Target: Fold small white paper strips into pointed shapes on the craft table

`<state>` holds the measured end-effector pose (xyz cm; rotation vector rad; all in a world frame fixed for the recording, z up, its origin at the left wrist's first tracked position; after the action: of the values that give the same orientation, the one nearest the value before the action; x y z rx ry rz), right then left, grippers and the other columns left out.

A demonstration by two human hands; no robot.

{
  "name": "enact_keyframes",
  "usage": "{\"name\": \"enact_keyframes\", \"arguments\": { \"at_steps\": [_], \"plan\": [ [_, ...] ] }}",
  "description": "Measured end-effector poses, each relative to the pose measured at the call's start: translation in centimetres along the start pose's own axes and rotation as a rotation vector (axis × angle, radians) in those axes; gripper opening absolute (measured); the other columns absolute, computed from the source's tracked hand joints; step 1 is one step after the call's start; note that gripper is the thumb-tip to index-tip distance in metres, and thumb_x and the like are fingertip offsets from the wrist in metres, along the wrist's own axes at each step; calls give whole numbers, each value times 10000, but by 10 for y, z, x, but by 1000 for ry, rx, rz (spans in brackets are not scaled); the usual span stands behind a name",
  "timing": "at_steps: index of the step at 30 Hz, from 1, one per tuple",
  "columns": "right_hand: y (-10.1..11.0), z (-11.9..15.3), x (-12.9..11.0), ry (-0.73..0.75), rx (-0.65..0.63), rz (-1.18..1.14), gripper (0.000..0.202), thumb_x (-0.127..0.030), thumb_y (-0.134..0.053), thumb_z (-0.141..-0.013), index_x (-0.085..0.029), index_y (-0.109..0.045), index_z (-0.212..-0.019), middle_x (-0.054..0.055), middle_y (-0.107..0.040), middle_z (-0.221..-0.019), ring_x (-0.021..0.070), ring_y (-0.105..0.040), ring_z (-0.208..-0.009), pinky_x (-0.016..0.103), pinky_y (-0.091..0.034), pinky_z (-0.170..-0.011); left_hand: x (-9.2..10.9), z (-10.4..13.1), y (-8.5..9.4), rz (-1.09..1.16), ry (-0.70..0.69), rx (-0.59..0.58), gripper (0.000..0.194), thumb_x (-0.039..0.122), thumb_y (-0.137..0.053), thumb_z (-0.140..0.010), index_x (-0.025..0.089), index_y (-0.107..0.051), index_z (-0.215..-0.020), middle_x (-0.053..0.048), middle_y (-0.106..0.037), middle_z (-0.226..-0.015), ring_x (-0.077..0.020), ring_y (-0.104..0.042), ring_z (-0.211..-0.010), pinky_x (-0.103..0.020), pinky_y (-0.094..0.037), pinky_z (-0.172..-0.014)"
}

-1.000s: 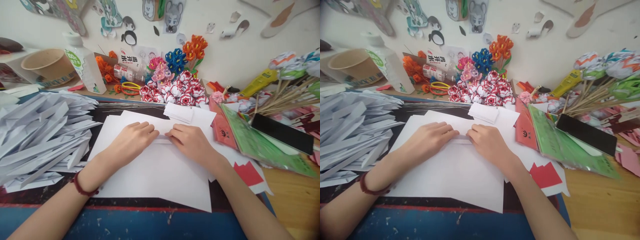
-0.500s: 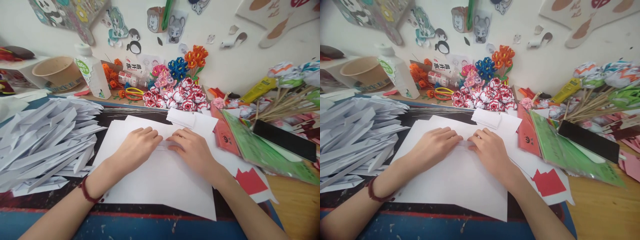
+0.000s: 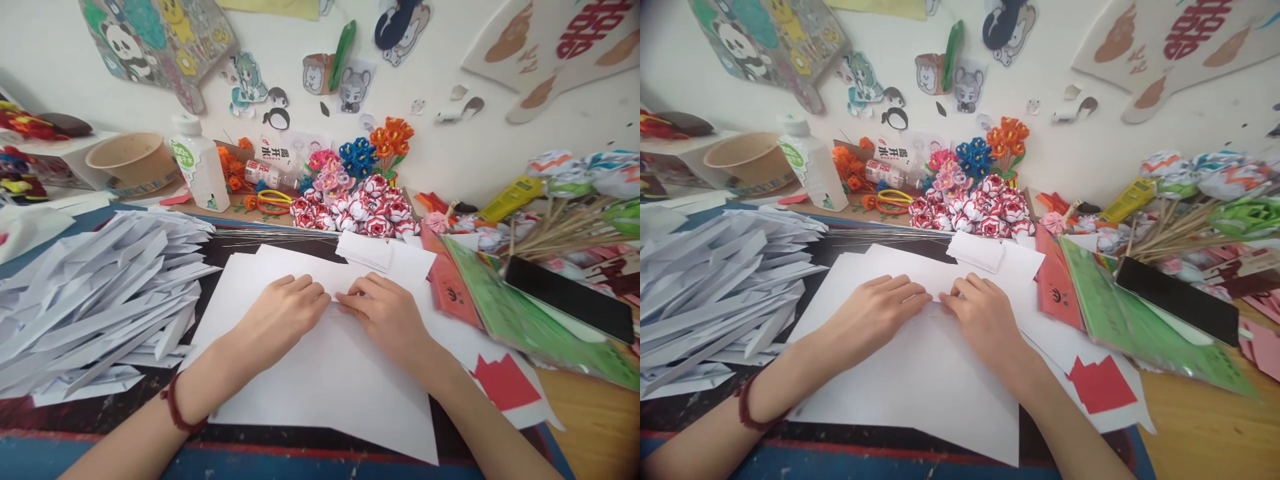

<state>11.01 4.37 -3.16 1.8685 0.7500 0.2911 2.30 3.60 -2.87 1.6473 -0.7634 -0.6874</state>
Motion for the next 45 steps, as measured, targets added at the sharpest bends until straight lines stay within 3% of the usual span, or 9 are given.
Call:
{"name": "enact_keyframes", "arguments": {
  "at_steps": [10,24,35,45],
  "plan": [
    [0,3,-17,123,11,204,162,-98,-535,-862,-164,-676,-817,33,-629,-783,183,-501,-793,316,-349,-656,1,-1,-5,-12,52,-17,106,96,-511,-841,159,-575,-786,-28,-569,-721,-178,-506,-688,-300,-359,-591],
    [-5,5,-21,105,-94,261,172,-70,-502,-866,-144,-649,-815,41,-586,-733,187,-480,-711,331,-305,-610,7,2,-5,-31,78,-79,98,94,-525,-828,172,-559,-781,-15,-595,-700,-181,-563,-615,-320,-399,-593],
    [-3,5,-12,13,-117,108,196,-106,-476,-896,-165,-648,-823,27,-573,-745,166,-492,-734,305,-344,-639,12,3,-8,-53,85,-90,126,41,-514,-790,162,-537,-816,-31,-597,-742,-193,-580,-629,-327,-437,-601],
    [-3,0,3,-81,-180,-85,189,-210,-494,-912,-180,-680,-905,34,-583,-784,160,-542,-792,276,-422,-670,9,1,-7,-51,43,-45,126,51,-481,-824,163,-532,-802,-18,-558,-704,-152,-526,-582,-301,-369,-562]
  ]
}}
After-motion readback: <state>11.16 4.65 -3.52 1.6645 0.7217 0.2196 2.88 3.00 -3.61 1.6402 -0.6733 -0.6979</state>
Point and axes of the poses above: each hand's wrist, its own z-axis away from the middle knuckle, its own y-axis out of the back of the hand, x = y × z, the point moved 9 cm from there along -z, towards the middle knuckle
